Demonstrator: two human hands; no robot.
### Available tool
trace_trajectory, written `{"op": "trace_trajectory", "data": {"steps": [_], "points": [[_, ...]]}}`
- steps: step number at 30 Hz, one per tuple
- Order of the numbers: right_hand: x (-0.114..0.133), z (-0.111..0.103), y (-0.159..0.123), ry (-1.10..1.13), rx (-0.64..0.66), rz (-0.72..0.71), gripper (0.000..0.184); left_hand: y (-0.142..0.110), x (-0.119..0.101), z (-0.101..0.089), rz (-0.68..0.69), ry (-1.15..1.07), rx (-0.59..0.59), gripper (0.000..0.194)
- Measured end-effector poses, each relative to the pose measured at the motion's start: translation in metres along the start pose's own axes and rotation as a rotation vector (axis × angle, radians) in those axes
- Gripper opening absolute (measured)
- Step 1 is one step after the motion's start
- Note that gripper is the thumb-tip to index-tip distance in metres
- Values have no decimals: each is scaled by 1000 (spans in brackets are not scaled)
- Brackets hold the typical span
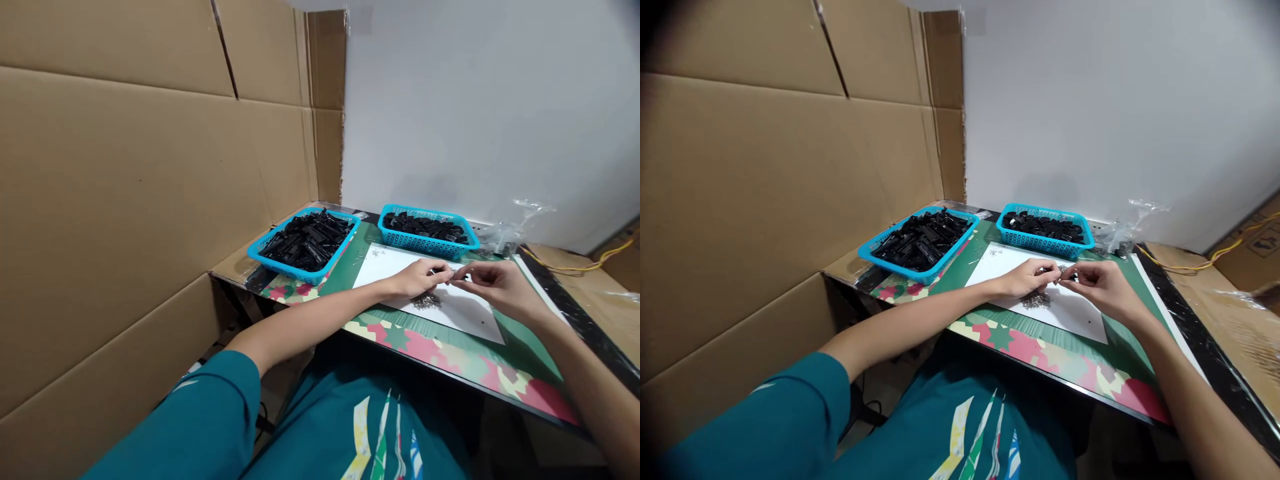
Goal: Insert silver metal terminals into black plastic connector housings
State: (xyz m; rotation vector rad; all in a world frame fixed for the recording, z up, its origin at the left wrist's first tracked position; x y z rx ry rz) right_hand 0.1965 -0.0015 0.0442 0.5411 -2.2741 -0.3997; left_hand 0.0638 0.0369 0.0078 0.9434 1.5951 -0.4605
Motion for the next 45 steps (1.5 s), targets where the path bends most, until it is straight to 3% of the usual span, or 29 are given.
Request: {"op": "trace_trajectory", "data": {"steps": [9,15,22,26,32,35,38,45], "points": [[1,-4,12,78,-87,40,47,7,-17,-16,76,171,-102,29],[-6,3,19,172,-41,95,46,9,-20,-27,146,295,-138,31],[-11,9,26,280,-1,116,41,10,-20,-31,117,382,-136,31],[-18,-7,26,223,-93,129,34,7,-23,-33,112,412,-162,31],[-39,-23,19,82,-249,215,25,6,-13,-32,38,364,-139,47],[-48,-17,17,74,-178,267,24,5,-6,-27,5,285,-71,43],[-49,-8,17,76,-61,267,24,4,-3,-28,-28,274,-75,40],[-46,9,17,12,40,219,26,2,-12,-23,11,340,-23,40]]}}
Point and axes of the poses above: each hand's wrist, its own y-axis towards the middle knuckle, its own z-axis out of the palm, x = y × z, the point moved 8 cm from there along y, towards the middle knuckle, and after that the axes turned 1 degree about -z, right-handed, at the moved point
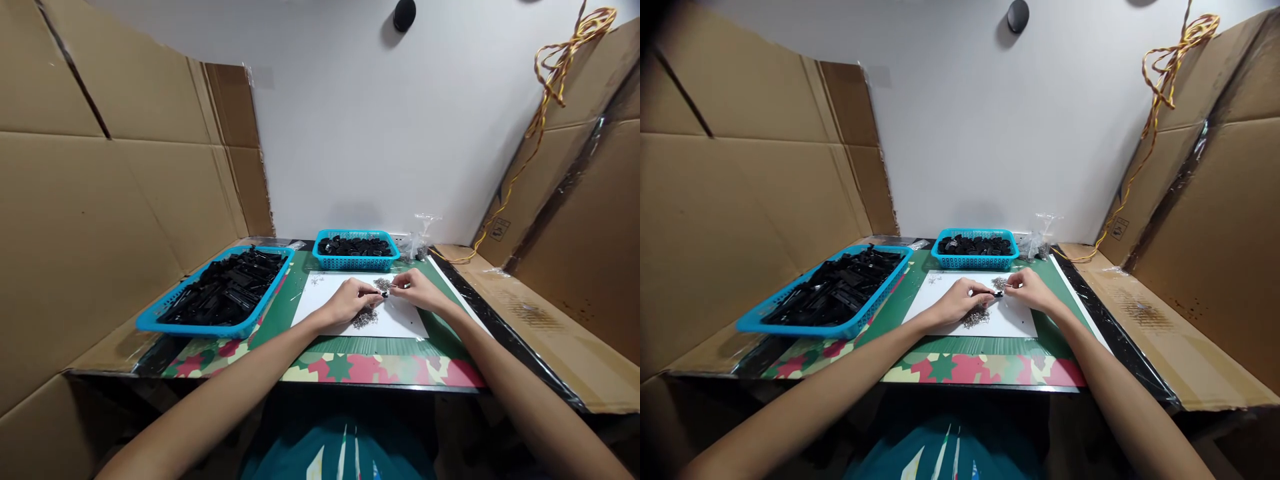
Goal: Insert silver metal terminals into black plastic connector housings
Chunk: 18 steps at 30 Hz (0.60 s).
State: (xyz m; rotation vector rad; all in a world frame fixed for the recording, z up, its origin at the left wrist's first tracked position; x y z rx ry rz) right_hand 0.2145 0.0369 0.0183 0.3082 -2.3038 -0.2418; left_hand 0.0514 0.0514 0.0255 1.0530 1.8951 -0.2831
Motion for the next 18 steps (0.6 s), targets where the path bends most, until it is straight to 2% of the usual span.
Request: {"op": "trace_trajectory", "data": {"steps": [5,11,18], "points": [[2,9,-1,-41,34,-11,27,-2,4,2,-52,-49,-7,37],[5,6,-3,-87,-24,-51,22,-5,1,6,-40,-121,33,37],[1,8,-3,-187,-45,-73,14,-4,-3,5,-48,-78,47,36]]}}
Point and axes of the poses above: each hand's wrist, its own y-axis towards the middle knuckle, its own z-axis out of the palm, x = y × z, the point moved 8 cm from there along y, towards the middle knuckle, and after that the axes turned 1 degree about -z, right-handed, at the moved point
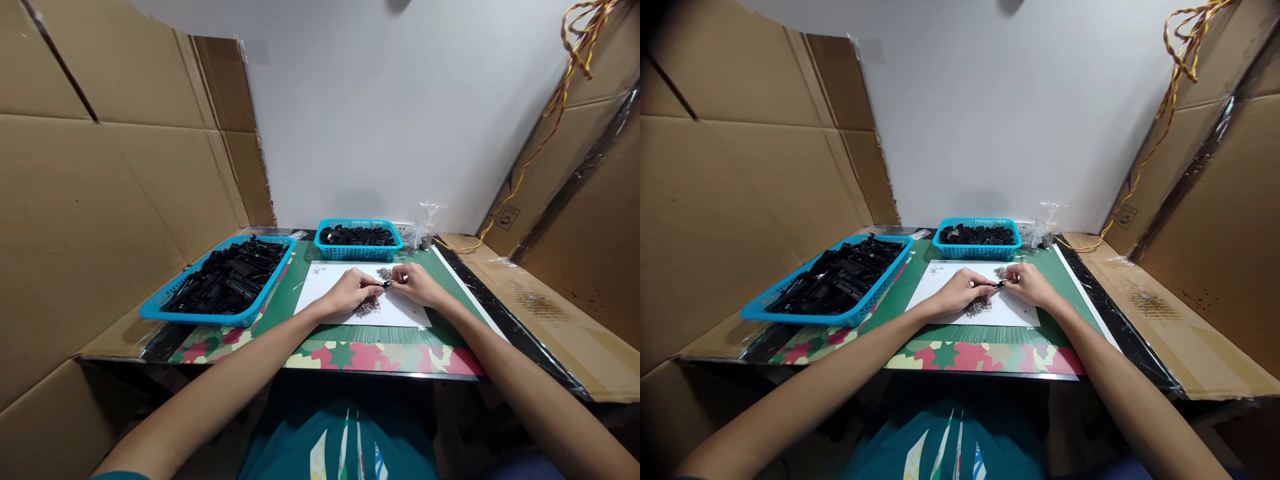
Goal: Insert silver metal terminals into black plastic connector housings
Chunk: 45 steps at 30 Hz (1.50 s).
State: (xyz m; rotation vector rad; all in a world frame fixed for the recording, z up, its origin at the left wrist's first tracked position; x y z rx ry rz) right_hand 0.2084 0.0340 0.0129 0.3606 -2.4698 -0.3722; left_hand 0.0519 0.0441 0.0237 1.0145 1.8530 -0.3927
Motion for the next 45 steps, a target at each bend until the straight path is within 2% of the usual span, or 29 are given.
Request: {"op": "trace_trajectory", "data": {"steps": [6,14,19,25,35,39,45], "points": [[6,2,-2,-1,8,-45,11,0,1,2,10,11,10,38],[7,4,0,48,35,-66,17,4,6,4,49,61,-1,36],[5,0,0,114,60,-56,21,2,0,7,86,95,20,37],[1,-1,-8,153,125,-58,18,2,-2,6,151,219,-23,28],[0,-2,-7,136,109,7,22,4,1,7,174,281,-48,25],[-2,-1,-7,145,145,25,23,3,-3,9,214,286,-46,22],[-9,-1,-5,128,128,106,23,3,-8,9,173,444,-74,22]]}}
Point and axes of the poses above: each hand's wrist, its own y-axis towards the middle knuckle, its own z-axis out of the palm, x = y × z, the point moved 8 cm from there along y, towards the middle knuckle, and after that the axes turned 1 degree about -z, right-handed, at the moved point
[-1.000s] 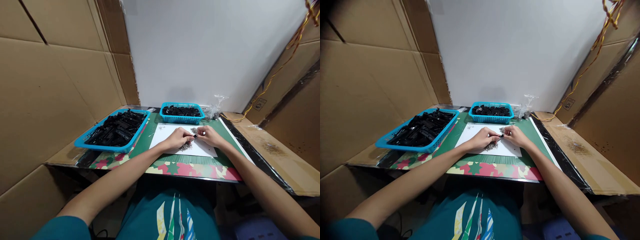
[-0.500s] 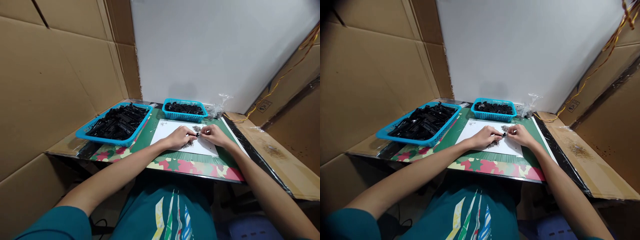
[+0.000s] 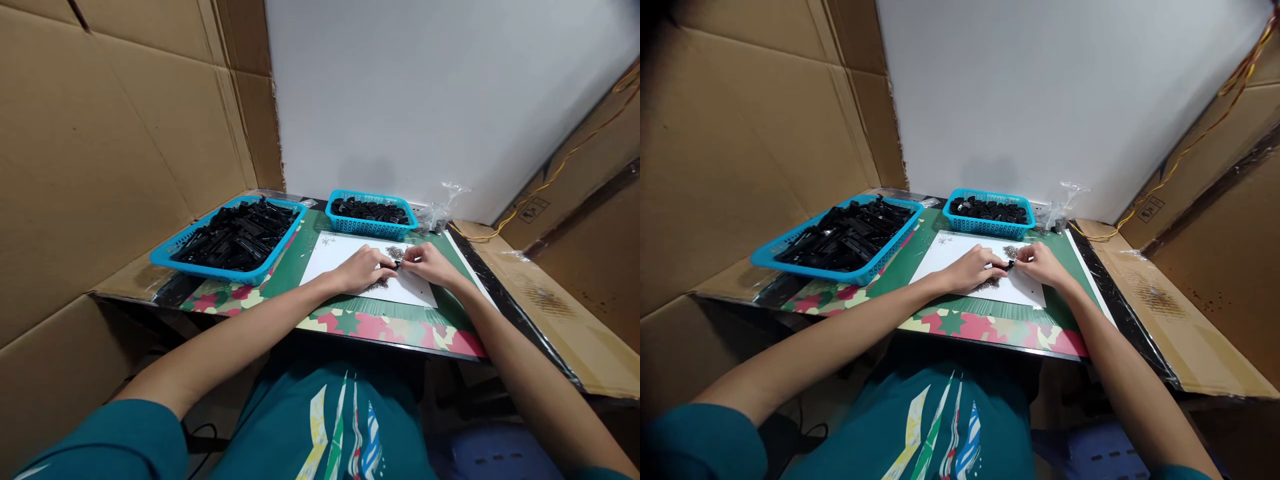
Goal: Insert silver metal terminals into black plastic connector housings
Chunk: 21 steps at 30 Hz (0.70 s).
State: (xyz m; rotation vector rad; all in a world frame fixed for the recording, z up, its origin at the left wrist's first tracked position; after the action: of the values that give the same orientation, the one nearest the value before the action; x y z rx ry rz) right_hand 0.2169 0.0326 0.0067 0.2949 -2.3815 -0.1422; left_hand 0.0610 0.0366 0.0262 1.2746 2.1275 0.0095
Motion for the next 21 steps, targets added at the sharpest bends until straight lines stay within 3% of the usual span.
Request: {"op": "trace_trajectory", "data": {"steps": [9,21], "points": [[4,-1,-1,-27,8,-45,21,1,0,4,29,25,42,24],[17,0,-3,-125,8,-166,24,4,0,6,50,-238,48,23]]}}
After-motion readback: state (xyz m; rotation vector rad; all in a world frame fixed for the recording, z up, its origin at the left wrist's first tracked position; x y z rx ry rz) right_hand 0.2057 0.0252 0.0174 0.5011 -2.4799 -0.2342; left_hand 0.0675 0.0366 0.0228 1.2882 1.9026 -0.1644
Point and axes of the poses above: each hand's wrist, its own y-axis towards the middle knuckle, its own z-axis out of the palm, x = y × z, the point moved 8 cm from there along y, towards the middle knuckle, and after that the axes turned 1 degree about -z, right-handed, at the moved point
